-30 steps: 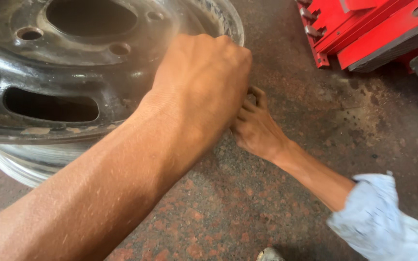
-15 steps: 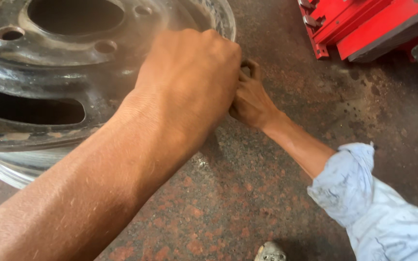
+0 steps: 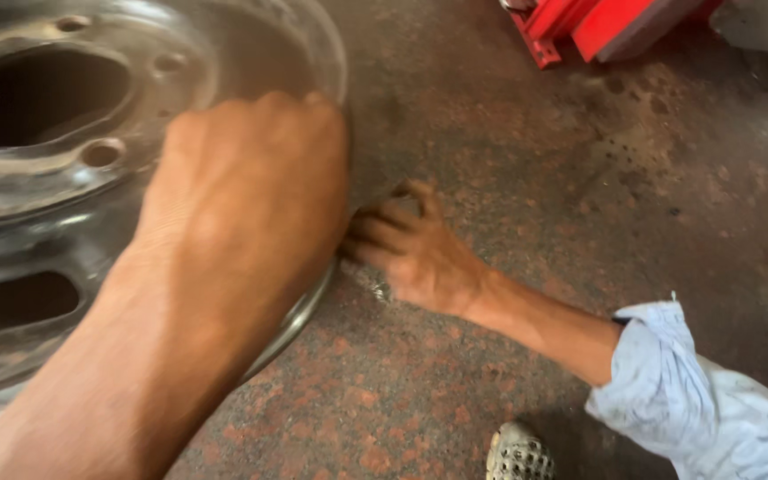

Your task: The person scrubs the rim of a metal car wheel using a small abrasive pad. They rotate the wheel to access different sections of the rim and continue scrubbing the surface.

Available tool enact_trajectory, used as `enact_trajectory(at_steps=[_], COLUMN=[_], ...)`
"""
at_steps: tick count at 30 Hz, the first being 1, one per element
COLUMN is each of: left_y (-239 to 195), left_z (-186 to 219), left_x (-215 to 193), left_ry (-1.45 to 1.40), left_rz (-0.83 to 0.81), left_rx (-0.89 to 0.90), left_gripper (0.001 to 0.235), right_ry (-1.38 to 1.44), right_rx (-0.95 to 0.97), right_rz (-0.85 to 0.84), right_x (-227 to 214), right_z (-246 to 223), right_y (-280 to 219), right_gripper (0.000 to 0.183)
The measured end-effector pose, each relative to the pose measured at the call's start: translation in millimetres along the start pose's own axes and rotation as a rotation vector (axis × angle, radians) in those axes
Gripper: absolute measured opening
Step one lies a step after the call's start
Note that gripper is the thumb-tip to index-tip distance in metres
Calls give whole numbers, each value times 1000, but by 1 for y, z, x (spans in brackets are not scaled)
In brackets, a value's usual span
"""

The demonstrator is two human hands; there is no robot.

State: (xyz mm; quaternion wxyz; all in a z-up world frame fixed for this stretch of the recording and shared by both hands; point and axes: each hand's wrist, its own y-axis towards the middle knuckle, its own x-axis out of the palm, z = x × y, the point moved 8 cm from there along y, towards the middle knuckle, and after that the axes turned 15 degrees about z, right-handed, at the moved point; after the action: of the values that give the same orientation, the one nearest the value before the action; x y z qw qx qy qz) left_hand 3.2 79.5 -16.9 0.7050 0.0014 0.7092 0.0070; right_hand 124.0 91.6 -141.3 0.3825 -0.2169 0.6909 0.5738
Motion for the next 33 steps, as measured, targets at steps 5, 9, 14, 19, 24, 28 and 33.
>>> enact_trajectory(at_steps=[5,9,14,19,24,28,33], left_y=[1,2,-1,-2,-4,0,3], left_z=[-1,-4,-2,-2,-5,-7,-11], left_x=[-14,-6,-15,-17,-19,-15,-2], left_ry=[3,118,101,119,100,129,-63], left_rz=[146,41,155,172,195,254,308], left_rx=[8,-8,-1,0,-57,-40,-63], left_gripper=[26,29,29,27,30,29,15], right_ry=[-57,-10,-48,94,11,54,85], right_rx=[1,35,-15,-46,-53,-26,-8], right_rz=[63,56,52,41,5,-63,-61], right_x=[5,2,8,3,14,18,28], right_z=[19,-1,21,-14,33,9,41], right_y=[21,2,13,-11,16,0,19], right_gripper=[20,23,25,21,36,32,44])
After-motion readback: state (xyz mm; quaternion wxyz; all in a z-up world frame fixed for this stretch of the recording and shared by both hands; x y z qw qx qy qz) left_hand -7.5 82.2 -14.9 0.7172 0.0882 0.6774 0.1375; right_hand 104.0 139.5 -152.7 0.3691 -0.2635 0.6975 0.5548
